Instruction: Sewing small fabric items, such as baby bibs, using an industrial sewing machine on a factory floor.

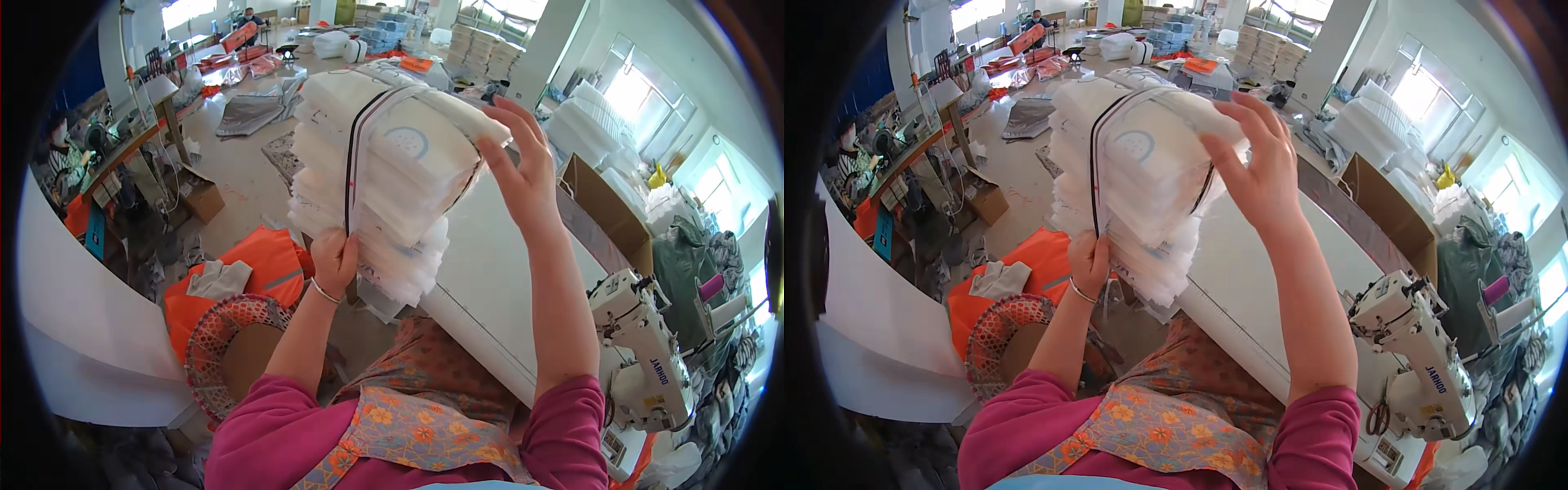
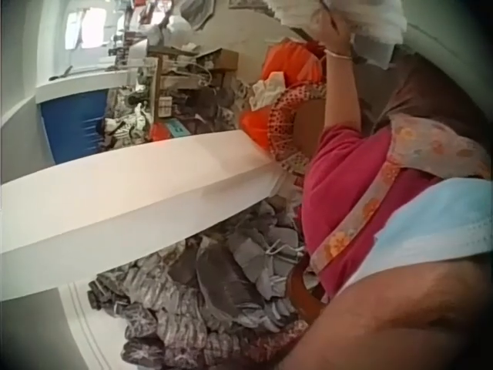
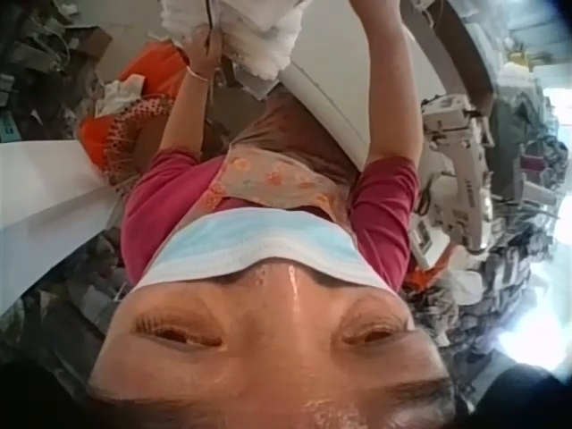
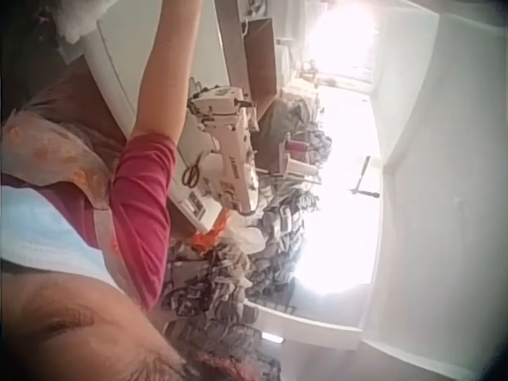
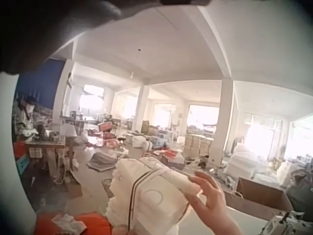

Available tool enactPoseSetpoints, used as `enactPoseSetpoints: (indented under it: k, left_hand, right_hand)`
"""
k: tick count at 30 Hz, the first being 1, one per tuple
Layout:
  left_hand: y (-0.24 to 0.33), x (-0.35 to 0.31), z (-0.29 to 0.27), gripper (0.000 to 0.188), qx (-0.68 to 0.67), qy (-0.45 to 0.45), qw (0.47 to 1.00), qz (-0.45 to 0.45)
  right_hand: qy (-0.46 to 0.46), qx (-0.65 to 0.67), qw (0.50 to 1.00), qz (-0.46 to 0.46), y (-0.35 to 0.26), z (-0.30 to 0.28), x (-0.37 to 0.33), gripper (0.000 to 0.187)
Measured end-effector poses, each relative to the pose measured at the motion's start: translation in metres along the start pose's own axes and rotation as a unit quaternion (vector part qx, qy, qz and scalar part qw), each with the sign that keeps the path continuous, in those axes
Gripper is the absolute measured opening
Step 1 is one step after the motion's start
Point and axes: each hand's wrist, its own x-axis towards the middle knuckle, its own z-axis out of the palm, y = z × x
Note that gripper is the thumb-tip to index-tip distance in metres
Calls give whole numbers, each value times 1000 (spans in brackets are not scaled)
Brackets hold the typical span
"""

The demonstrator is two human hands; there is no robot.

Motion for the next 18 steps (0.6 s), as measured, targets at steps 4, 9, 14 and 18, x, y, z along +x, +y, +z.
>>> enactPoseSetpoints:
  k: [4, 9, 14, 18]
  left_hand:
    - [7, -2, -5, 21, 20, -14, 999, -25]
    - [22, 35, -1, 23, -80, 74, 979, -173]
    - [9, 146, 26, 26, -170, -99, 959, -203]
    - [5, 170, 48, 34, -341, -213, 908, -120]
  right_hand:
    - [-120, -40, 990, -59, -3, 14, 4, 37]
    - [-89, 92, 982, 142, 50, 21, 2, 40]
    - [58, 358, 864, 349, 123, 22, -49, 49]
    - [168, 294, 758, 557, 153, 39, -113, 66]
